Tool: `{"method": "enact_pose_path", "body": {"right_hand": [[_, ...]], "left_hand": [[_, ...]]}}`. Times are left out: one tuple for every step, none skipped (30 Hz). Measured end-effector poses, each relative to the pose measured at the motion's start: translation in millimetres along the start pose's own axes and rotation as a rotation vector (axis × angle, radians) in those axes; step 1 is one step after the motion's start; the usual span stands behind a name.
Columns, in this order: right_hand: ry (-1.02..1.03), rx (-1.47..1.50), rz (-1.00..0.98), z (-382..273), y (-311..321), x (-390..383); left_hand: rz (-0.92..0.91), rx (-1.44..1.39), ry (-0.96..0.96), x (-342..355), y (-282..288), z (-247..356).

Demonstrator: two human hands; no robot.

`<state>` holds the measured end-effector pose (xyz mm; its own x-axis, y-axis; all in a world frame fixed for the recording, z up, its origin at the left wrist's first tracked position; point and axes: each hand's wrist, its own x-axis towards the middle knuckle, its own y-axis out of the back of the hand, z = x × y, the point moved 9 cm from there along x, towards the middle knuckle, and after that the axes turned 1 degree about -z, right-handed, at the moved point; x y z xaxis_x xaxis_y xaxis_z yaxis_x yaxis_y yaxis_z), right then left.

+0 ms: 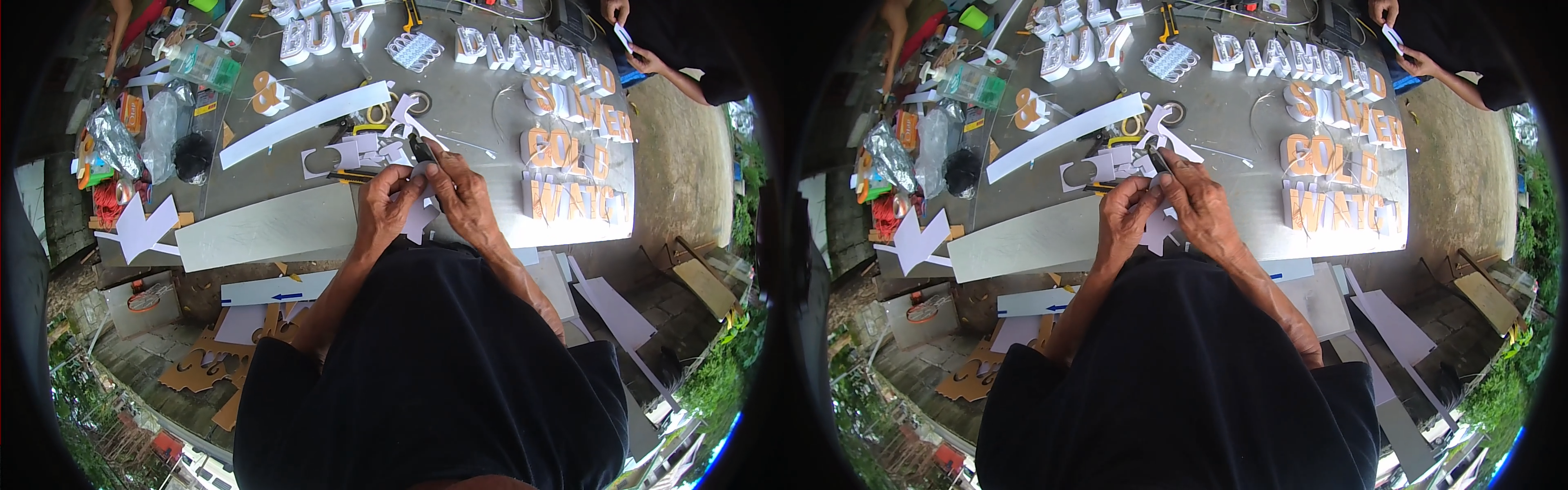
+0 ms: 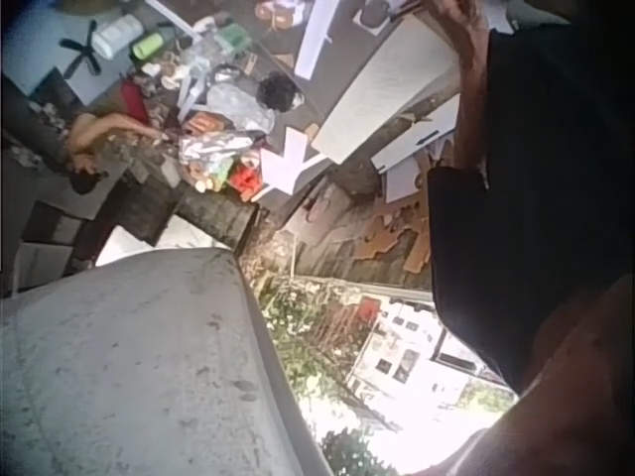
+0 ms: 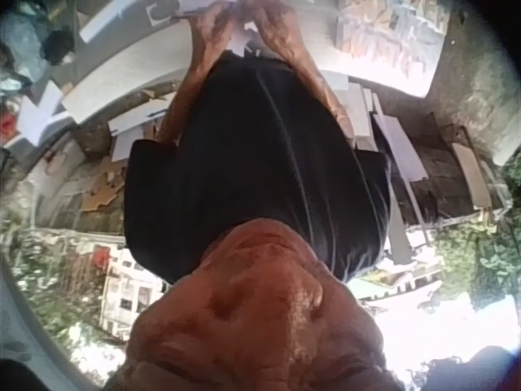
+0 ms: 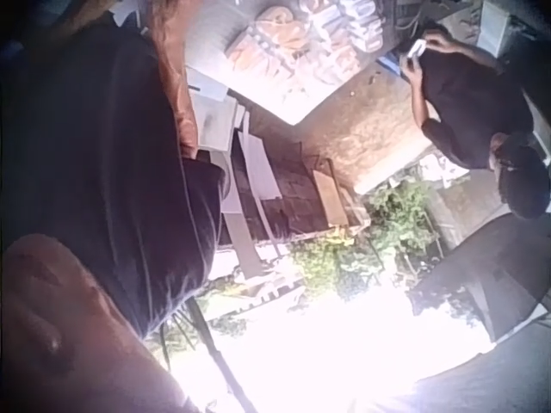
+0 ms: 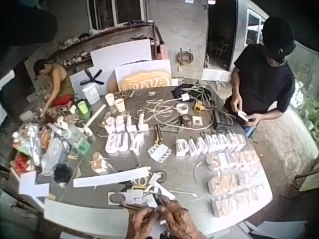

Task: The recorder uses a utility knife to trim and detail foam or plastic letters and characters for a sign.

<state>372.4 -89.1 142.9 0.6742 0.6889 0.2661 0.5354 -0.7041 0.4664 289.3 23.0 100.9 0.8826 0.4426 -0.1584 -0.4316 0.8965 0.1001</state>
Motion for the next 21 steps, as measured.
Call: {"method": "enact_pose_path", "body": {"right_hand": [[-0.072,0.039,-0.003,-5,-2,0],[-0.143,0.076,-0.005,-6,-4,-1],[-0.13,0.047,0.006,-9,-4,-7],[-0.115,0.017,0.018,-10,-3,-12],[-0.052,-0.045,0.028,-15,-1,-13],[-0.055,-0.064,0.046,-15,1,-12],[-0.053,-0.085,0.044,-15,3,-9],[-0.05,-0.107,0.043,-15,5,-6],[-0.045,-0.086,0.045,-18,9,2],[-0.042,-0.103,0.063,-21,11,1],[-0.034,-0.111,0.055,-25,9,-3],[-0.027,-0.124,0.054,-24,10,-7],[0.02,-0.158,0.059,-24,5,-16],[-0.047,-0.158,0.038,-16,0,-23],[-0.077,-0.157,0.033,-14,3,-18],[-0.108,-0.154,0.028,-11,6,-14],[-0.1,-0.158,0.033,-11,13,-6],[0.002,-0.183,0.08,-21,20,3],[0.103,-0.206,0.126,-31,26,7],[0.109,-0.201,0.13,-35,23,0],[0.04,-0.187,0.113,-30,19,-10]], "left_hand": [[0.043,0.018,-0.042,0,3,2],[0.085,0.034,-0.086,-1,6,5],[0.106,-0.051,-0.051,1,8,4],[0.128,-0.092,-0.078,2,11,4],[0.112,-0.068,-0.071,3,10,6],[0.095,-0.041,-0.066,3,9,10],[0.06,0.046,-0.061,2,4,14],[0.029,0.063,-0.047,5,-2,13],[0.037,0.056,-0.082,7,-2,14],[0.046,0.049,-0.118,9,-2,15],[0.082,-0.067,-0.15,11,2,13],[0.116,-0.121,-0.041,14,7,16],[0.104,-0.108,-0.061,19,10,19],[0.095,-0.093,-0.08,24,11,21],[0.046,-0.044,-0.084,21,7,20],[0.006,0.007,-0.055,17,0,19],[-0.016,0.016,-0.159,14,-11,27],[-0.038,0.032,-0.26,11,-17,31],[-0.019,-0.013,-0.229,17,-15,25],[-0.017,-0.006,-0.235,17,-10,25],[0.002,-0.09,-0.163,24,-5,22]]}}
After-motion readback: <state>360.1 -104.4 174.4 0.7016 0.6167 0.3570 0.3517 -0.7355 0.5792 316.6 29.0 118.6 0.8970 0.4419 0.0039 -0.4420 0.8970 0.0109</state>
